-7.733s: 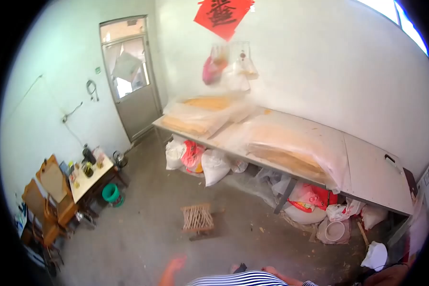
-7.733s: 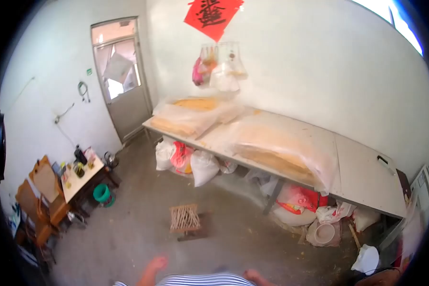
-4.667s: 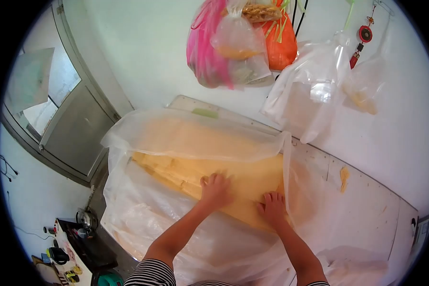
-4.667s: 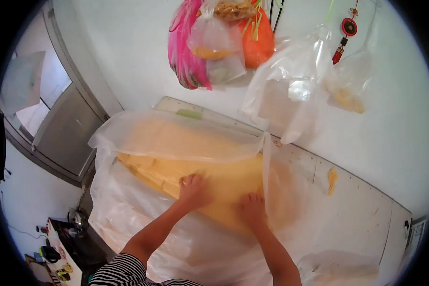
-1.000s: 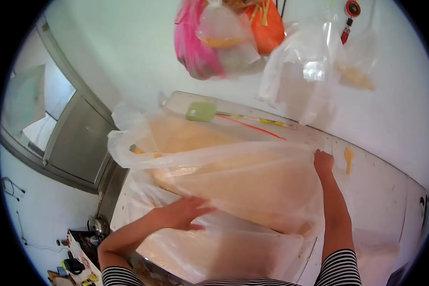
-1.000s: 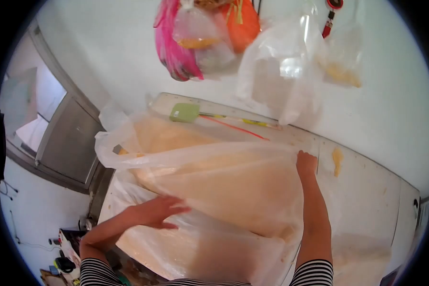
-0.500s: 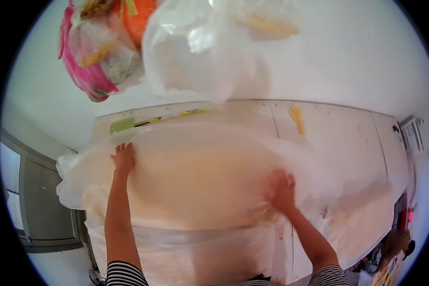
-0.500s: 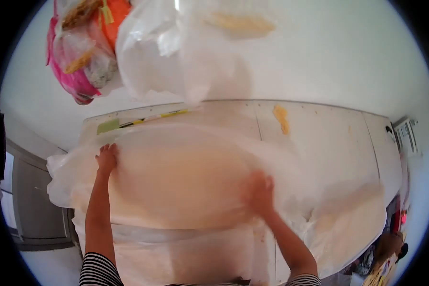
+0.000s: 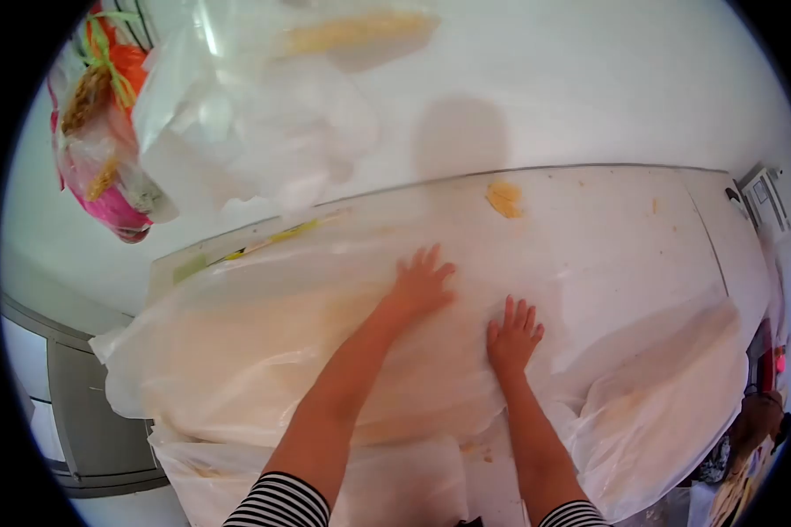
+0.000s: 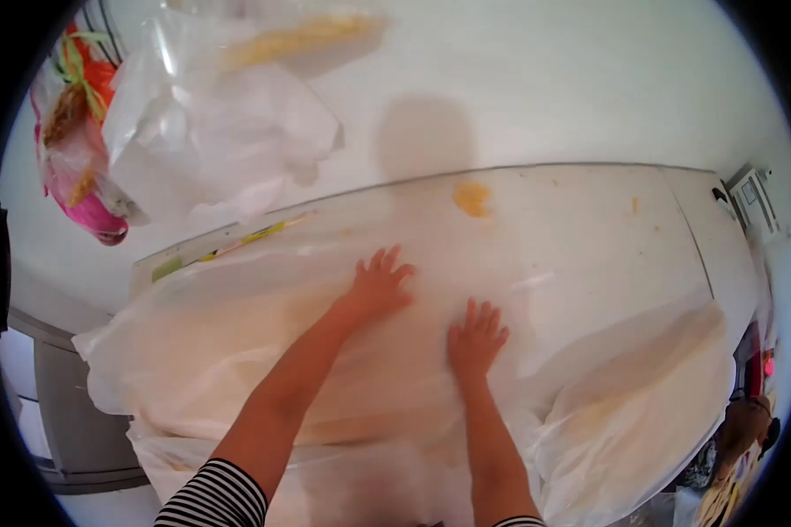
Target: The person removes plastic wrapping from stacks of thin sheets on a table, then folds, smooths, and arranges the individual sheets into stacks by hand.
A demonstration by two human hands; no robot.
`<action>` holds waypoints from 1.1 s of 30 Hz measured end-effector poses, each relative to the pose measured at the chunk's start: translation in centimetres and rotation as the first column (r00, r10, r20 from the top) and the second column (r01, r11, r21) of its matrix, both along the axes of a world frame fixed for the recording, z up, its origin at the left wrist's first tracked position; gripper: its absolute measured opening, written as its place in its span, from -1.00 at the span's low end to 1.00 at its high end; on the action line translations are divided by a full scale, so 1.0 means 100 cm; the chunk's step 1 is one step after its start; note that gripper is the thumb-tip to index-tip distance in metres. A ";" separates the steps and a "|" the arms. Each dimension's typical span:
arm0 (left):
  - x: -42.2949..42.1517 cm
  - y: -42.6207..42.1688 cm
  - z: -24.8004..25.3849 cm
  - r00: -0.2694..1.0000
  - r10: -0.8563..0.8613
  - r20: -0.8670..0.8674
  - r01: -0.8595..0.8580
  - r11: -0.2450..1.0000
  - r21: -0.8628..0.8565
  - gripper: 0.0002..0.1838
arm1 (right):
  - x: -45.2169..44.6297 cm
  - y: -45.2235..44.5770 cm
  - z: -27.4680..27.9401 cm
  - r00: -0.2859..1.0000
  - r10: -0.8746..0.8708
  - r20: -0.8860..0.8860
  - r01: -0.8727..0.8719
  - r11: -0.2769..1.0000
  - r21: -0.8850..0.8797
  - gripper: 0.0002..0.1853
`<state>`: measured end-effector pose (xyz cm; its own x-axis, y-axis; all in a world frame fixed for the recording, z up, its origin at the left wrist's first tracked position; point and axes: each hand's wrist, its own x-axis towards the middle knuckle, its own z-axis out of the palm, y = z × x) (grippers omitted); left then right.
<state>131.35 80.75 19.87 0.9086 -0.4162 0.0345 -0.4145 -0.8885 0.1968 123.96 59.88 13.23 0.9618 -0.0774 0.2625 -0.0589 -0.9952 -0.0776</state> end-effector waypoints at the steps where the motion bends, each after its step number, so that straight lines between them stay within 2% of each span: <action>1: 0.007 -0.012 -0.011 0.995 0.082 -0.064 -0.082 0.997 -0.009 -0.35 | -0.001 -0.001 -0.004 0.999 0.003 0.045 -0.004 1.000 0.013 -0.29; 2: 0.010 -0.020 -0.021 0.978 0.158 -0.133 -0.161 0.987 -0.005 -0.33 | -0.001 -0.002 -0.001 0.999 0.008 0.046 -0.010 0.999 0.051 -0.29; 5: 0.021 -0.037 -0.036 0.963 0.213 -0.168 -0.220 0.975 -0.028 -0.32 | -0.002 -0.005 0.002 0.997 0.023 0.079 -0.035 0.989 0.147 -0.30; 8: 0.023 -0.043 -0.002 0.924 0.268 -0.274 -0.292 0.955 -0.051 -0.26 | -0.001 -0.005 0.002 0.999 0.017 0.043 -0.024 0.987 0.161 -0.35; 9: 0.026 -0.042 -0.006 0.923 0.274 -0.269 -0.299 0.953 -0.055 -0.26 | 0.000 -0.004 0.003 0.999 0.024 0.049 -0.032 0.987 0.159 -0.35; 11: 0.034 -0.043 -0.019 0.891 0.273 -0.362 -0.319 0.945 -0.074 -0.33 | 0.001 -0.006 0.001 0.998 0.012 0.057 -0.022 0.987 0.162 -0.36; 12: 0.042 -0.044 -0.020 0.896 0.272 -0.350 -0.318 0.945 -0.081 -0.33 | 0.004 -0.009 0.000 0.997 0.012 0.071 -0.024 0.987 0.158 -0.36; 14: 0.051 -0.038 -0.022 0.825 0.200 -0.529 -0.263 0.964 -0.047 -0.36 | 0.004 -0.007 0.000 0.997 0.021 0.070 -0.034 0.979 0.199 -0.39; 15: 0.054 -0.031 -0.023 0.829 0.206 -0.520 -0.264 0.964 -0.039 -0.36 | 0.007 -0.005 0.002 0.997 0.021 0.079 -0.037 0.977 0.209 -0.39; 17: 0.053 -0.014 -0.023 0.799 0.139 -0.585 -0.318 0.923 -0.215 -0.47 | 0.012 0.001 0.005 0.985 0.154 0.077 -0.170 0.935 0.311 -0.44; 18: 0.045 -0.006 -0.014 0.803 0.142 -0.578 -0.315 0.926 -0.209 -0.47 | 0.017 0.013 -0.001 0.985 0.150 0.086 -0.170 0.933 0.318 -0.44; 19: 0.034 0.003 -0.005 0.763 0.108 -0.638 -0.456 0.789 -0.412 -0.53 | 0.026 0.033 -0.013 0.965 0.262 -0.025 -0.226 0.874 0.431 -0.46; 20: 0.025 0.009 0.008 0.725 0.055 -0.686 -0.581 0.583 -0.568 -0.58 | 0.032 0.046 -0.019 0.915 0.385 -0.123 -0.263 0.798 0.542 -0.49; 21: 0.018 0.011 0.030 0.729 0.063 -0.682 -0.584 0.576 -0.572 -0.58 | 0.029 0.059 -0.026 0.880 0.438 -0.185 -0.254 0.762 0.595 -0.50; 23: 0.004 0.018 0.067 0.707 -0.069 -0.704 -0.695 0.118 -0.709 -0.68 | 0.012 0.080 -0.033 0.872 0.434 -0.226 -0.205 0.743 0.637 -0.53; 24: 0.005 0.021 0.065 0.706 -0.057 -0.706 -0.699 0.104 -0.707 -0.68 | 0.004 0.084 -0.035 0.870 0.432 -0.239 -0.181 0.729 0.660 -0.55; 26: 0.012 0.012 0.051 0.791 0.009 -0.612 -0.610 0.102 -0.786 -0.65 | -0.007 0.088 -0.039 0.868 0.429 -0.249 -0.143 0.697 0.702 -0.57; 27: 0.018 0.006 0.031 0.835 0.188 -0.517 -0.548 0.366 -0.753 -0.61 | -0.013 0.089 -0.040 0.866 0.431 -0.253 -0.126 0.678 0.725 -0.58; 28: 0.029 0.002 -0.004 0.866 0.337 -0.370 -0.500 0.600 -0.624 -0.57 | -0.018 0.089 -0.040 0.868 0.427 -0.254 -0.103 0.655 0.749 -0.60; 29: 0.040 -0.006 -0.071 0.934 0.323 0.152 -0.244 0.888 -0.390 -0.43 | -0.026 0.088 -0.041 0.869 0.427 -0.250 -0.085 0.626 0.775 -0.61; 30: 0.032 -0.024 -0.031 0.896 0.379 -0.231 -0.439 0.832 -0.339 -0.41 | -0.034 0.084 -0.040 0.869 0.432 -0.242 -0.065 0.585 0.809 -0.62; 31: 0.036 -0.033 -0.029 0.905 0.380 -0.193 -0.423 0.860 -0.287 -0.50 | -0.041 0.079 -0.040 0.869 0.436 -0.235 -0.039 0.533 0.845 -0.63; 32: 0.034 -0.040 -0.036 0.906 0.423 -0.026 -0.402 0.838 -0.369 -0.54 | -0.047 0.071 -0.039 0.865 0.444 -0.234 -0.004 0.472 0.881 -0.64; 33: 0.032 -0.040 -0.030 0.887 0.456 -0.072 -0.448 0.813 -0.371 -0.52 | -0.050 0.064 -0.037 0.860 0.453 -0.236 0.040 0.400 0.916 -0.65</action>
<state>134.51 76.70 16.88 0.9887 0.0884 0.1211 0.0087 -0.8403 0.5420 118.91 66.28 9.50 0.9575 0.1956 -0.2120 -0.1302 -0.3627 -0.9228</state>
